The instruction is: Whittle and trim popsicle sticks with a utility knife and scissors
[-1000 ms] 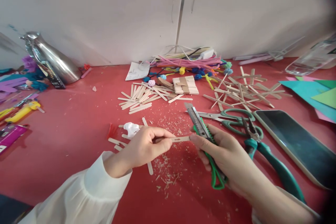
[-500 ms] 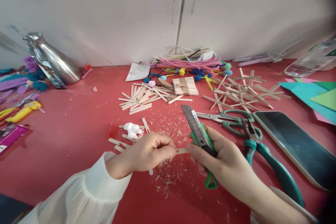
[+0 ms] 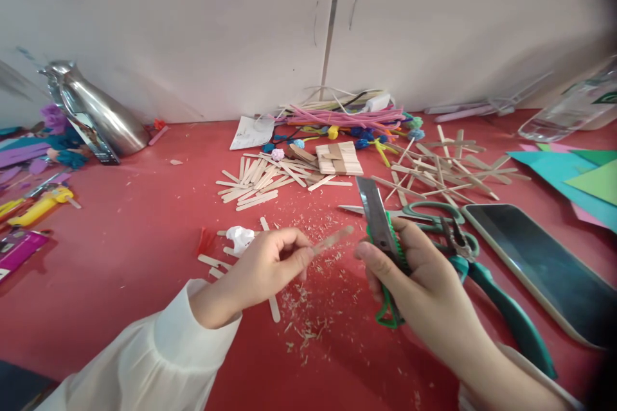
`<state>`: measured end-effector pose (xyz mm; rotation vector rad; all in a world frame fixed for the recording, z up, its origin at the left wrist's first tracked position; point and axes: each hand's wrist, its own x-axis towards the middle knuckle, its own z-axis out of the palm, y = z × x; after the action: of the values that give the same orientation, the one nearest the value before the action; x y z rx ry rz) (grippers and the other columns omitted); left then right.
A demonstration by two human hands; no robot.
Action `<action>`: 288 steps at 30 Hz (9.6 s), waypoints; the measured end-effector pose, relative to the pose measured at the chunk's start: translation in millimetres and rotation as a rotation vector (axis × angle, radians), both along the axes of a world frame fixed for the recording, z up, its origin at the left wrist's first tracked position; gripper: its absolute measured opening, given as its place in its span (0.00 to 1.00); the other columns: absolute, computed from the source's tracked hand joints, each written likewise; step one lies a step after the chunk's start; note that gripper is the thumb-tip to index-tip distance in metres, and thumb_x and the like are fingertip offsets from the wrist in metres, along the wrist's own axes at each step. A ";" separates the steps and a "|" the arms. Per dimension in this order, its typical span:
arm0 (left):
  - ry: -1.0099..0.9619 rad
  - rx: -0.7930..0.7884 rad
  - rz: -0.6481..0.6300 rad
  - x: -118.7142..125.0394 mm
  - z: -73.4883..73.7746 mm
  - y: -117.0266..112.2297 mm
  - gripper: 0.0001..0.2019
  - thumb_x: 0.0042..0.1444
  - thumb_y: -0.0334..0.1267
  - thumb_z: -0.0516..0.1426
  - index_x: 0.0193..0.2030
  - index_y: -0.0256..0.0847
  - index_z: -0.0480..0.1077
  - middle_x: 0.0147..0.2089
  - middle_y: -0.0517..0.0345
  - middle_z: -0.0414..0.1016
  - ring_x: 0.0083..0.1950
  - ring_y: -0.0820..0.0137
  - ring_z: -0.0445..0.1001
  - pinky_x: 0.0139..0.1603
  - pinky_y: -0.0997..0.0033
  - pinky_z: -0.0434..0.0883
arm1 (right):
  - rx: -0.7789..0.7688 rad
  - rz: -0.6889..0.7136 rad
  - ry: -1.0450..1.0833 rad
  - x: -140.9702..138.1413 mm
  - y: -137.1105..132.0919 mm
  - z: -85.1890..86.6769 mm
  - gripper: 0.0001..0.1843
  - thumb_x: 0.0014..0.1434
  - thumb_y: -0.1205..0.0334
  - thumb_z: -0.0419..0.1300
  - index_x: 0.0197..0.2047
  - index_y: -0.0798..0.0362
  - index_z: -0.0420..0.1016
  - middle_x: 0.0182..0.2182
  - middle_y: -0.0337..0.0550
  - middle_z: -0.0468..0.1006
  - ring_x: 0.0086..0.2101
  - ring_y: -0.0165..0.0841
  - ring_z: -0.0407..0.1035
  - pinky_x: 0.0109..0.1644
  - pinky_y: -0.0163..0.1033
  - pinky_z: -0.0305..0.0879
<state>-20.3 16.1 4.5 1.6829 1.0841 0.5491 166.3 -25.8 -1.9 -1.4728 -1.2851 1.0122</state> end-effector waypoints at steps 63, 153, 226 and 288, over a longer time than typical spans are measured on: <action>-0.144 0.159 0.247 -0.3 -9.1 4.3 0.08 0.57 0.39 0.49 0.39 0.40 0.66 0.28 0.58 0.71 0.31 0.72 0.72 0.29 0.74 0.69 | 0.153 0.376 -0.355 -5.2 -10.7 -0.7 0.22 0.58 0.65 0.48 0.57 0.51 0.60 0.33 0.41 0.77 0.29 0.30 0.72 0.34 0.34 0.69; 0.081 0.330 0.250 -1.4 -3.3 4.5 0.10 0.56 0.37 0.51 0.30 0.36 0.69 0.20 0.66 0.55 0.21 0.80 0.53 0.20 0.79 0.55 | 0.090 0.332 -0.246 -3.3 -11.3 -4.4 0.21 0.60 0.60 0.49 0.57 0.48 0.56 0.32 0.39 0.75 0.20 0.25 0.62 0.23 0.31 0.61; 0.252 0.525 0.252 0.0 -6.8 -0.4 0.14 0.58 0.39 0.49 0.27 0.37 0.70 0.17 0.66 0.55 0.19 0.78 0.52 0.19 0.77 0.54 | -0.331 0.189 0.132 -14.2 -14.6 12.7 0.33 0.53 0.53 0.55 0.60 0.52 0.57 0.12 0.27 0.58 0.12 0.24 0.54 0.13 0.29 0.53; -0.300 0.009 -0.065 8.0 -2.3 -10.0 0.07 0.54 0.37 0.56 0.28 0.38 0.67 0.34 0.59 0.65 0.34 0.74 0.66 0.36 0.72 0.63 | -0.173 0.196 0.102 -13.6 -8.5 2.7 0.13 0.51 0.57 0.58 0.39 0.51 0.63 0.16 0.27 0.63 0.16 0.23 0.59 0.18 0.28 0.57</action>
<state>-12.3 6.1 2.2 1.5770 0.8084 0.7390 152.7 -34.3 0.8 -1.4226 -1.3133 1.3395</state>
